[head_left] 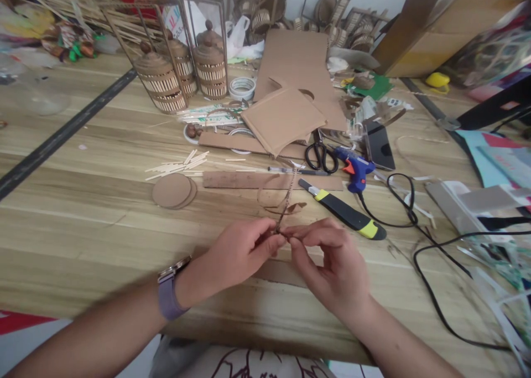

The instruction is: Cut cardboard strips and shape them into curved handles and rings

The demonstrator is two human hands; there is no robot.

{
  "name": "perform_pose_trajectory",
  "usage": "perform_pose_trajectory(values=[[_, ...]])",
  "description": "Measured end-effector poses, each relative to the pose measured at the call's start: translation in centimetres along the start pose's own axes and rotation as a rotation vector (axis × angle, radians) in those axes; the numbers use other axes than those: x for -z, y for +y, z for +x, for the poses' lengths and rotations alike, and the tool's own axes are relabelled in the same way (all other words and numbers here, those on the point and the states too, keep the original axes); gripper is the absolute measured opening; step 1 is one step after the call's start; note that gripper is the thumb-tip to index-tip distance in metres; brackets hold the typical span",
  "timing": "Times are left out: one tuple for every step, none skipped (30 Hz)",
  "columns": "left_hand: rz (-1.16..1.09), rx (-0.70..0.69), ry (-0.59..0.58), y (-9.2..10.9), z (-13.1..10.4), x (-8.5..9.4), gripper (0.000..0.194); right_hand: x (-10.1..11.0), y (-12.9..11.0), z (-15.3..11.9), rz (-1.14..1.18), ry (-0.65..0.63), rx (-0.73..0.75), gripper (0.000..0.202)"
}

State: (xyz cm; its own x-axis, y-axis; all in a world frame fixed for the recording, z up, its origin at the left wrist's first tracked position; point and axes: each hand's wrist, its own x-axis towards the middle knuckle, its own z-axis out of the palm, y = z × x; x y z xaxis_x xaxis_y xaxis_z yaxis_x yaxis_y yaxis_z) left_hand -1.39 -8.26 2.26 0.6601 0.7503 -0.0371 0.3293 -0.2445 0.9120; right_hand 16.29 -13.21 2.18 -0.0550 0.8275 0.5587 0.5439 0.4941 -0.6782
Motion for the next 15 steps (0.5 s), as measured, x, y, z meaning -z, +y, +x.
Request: perform_pose_trajectory(values=[[0.001, 0.008, 0.001, 0.0, -0.01, -0.03, 0.033, 0.02, -0.05, 0.05, -0.047, -0.012, 0.054, 0.022], [0.003, 0.014, 0.005, 0.0, -0.01, -0.05, 0.033, 0.03, -0.07, 0.1, -0.097, -0.018, 0.099, 0.021], [0.001, 0.021, 0.01, 0.0, 0.0, -0.06, 0.032, 0.04, -0.07, 0.13, -0.143, -0.024, 0.13, 0.02], [-0.002, 0.024, 0.017, 0.0, 0.0, -0.07, 0.031, 0.04, -0.04, 0.13, -0.183, -0.029, 0.151, 0.019], [-0.005, 0.024, 0.025, 0.0, -0.01, -0.09, 0.03, 0.03, -0.01, 0.08, -0.216, -0.034, 0.163, 0.02], [-0.006, 0.023, 0.029, -0.01, -0.03, -0.11, 0.029, 0.02, 0.01, 0.0, -0.241, -0.038, 0.168, 0.02], [-0.008, 0.021, 0.028, -0.02, -0.07, -0.15, 0.028, 0.0, 0.02, -0.11, -0.26, -0.039, 0.164, 0.021], [-0.008, 0.017, 0.023, -0.03, -0.13, -0.19, 0.028, -0.02, 0.01, -0.23, -0.274, -0.04, 0.15, 0.02], [-0.003, 0.01, 0.019, -0.04, -0.2, -0.23, 0.028, -0.03, -0.03, -0.34, -0.284, -0.037, 0.133, 0.019], [0.005, 0.0, 0.016, -0.05, -0.27, -0.27, 0.029, -0.03, -0.09, -0.42, -0.292, -0.033, 0.113, 0.016], [0.013, -0.012, 0.017, -0.05, -0.34, -0.31, 0.029, -0.02, -0.17, -0.47, -0.297, -0.03, 0.092, 0.014], [0.018, -0.024, 0.022, -0.04, -0.4, -0.33, 0.03, 0.01, -0.25, -0.48, -0.299, -0.023, 0.073, 0.012], [0.021, -0.033, 0.025, -0.02, -0.43, -0.32, 0.03, 0.05, -0.32, -0.45, -0.298, -0.012, 0.054, 0.014], [0.022, -0.042, 0.026, 0.0, -0.44, -0.3, 0.031, 0.1, -0.37, -0.39, -0.289, 0.003, 0.033, 0.017], [0.019, -0.048, 0.025, 0.03, -0.43, -0.27, 0.031, 0.16, -0.39, -0.32, -0.269, 0.028, 0.009, 0.021]])
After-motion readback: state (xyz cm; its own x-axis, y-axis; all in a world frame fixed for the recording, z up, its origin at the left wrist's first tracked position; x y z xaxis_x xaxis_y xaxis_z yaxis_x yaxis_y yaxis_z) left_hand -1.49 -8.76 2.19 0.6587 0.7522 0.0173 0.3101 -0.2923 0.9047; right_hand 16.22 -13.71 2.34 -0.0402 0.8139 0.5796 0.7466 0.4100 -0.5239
